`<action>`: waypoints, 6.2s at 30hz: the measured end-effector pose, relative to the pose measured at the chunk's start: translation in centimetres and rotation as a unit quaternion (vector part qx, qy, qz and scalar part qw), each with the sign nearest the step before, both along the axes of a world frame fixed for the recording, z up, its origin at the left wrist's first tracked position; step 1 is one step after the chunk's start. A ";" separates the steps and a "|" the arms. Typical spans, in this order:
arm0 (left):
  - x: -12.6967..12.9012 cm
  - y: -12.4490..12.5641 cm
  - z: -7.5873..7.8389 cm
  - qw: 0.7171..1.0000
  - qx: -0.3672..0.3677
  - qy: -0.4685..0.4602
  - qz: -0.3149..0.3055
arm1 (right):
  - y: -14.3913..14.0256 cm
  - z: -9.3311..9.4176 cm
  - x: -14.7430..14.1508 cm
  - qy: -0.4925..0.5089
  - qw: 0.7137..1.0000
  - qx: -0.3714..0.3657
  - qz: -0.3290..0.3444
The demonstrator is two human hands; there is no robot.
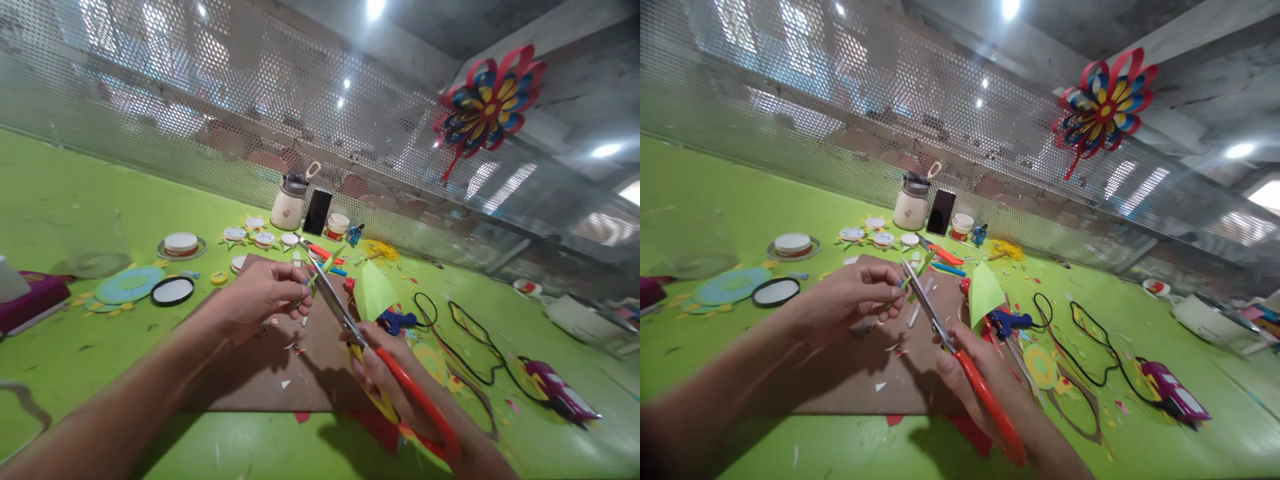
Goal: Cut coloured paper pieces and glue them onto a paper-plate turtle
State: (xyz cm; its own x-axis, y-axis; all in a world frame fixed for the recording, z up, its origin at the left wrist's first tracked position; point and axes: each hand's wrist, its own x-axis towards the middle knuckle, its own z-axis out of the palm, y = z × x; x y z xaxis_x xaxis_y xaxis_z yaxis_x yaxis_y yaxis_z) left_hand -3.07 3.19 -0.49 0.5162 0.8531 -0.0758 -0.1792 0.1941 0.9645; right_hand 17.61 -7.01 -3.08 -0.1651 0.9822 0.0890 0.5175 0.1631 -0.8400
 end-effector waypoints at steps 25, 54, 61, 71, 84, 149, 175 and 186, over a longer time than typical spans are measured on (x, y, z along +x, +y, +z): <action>0.3 0.9 -1.1 0.998 -0.052 -0.015 -0.014 | 3.4 -0.2 0.2 -0.204 0.970 0.081 -0.106; 1.5 0.6 -2.2 0.990 -0.064 -0.001 -0.130 | 5.0 2.4 -0.7 0.047 0.998 0.024 0.032; 1.2 0.6 -2.0 0.986 -0.066 -0.013 -0.150 | 5.7 2.1 -1.3 0.210 0.975 -0.022 0.069; 1.5 0.4 -2.2 0.988 -0.064 0.003 -0.144 | 6.2 1.1 -1.2 0.230 0.973 -0.014 0.015; 2.8 -1.2 -1.4 0.989 0.013 0.140 -0.043 | 6.6 -0.4 -0.7 0.408 0.909 -0.062 -0.052; 3.2 -1.5 -3.0 0.997 -0.031 0.062 -0.033 | 6.0 -0.3 -1.2 0.319 0.946 -0.003 -0.067; 3.7 -1.4 -3.3 0.992 -0.012 0.125 -0.005 | 6.3 -1.4 -1.6 0.306 0.950 0.005 -0.055; 3.5 -1.2 -3.6 0.992 0.013 0.126 -0.004 | 6.1 -1.7 -1.5 0.286 0.957 0.002 -0.055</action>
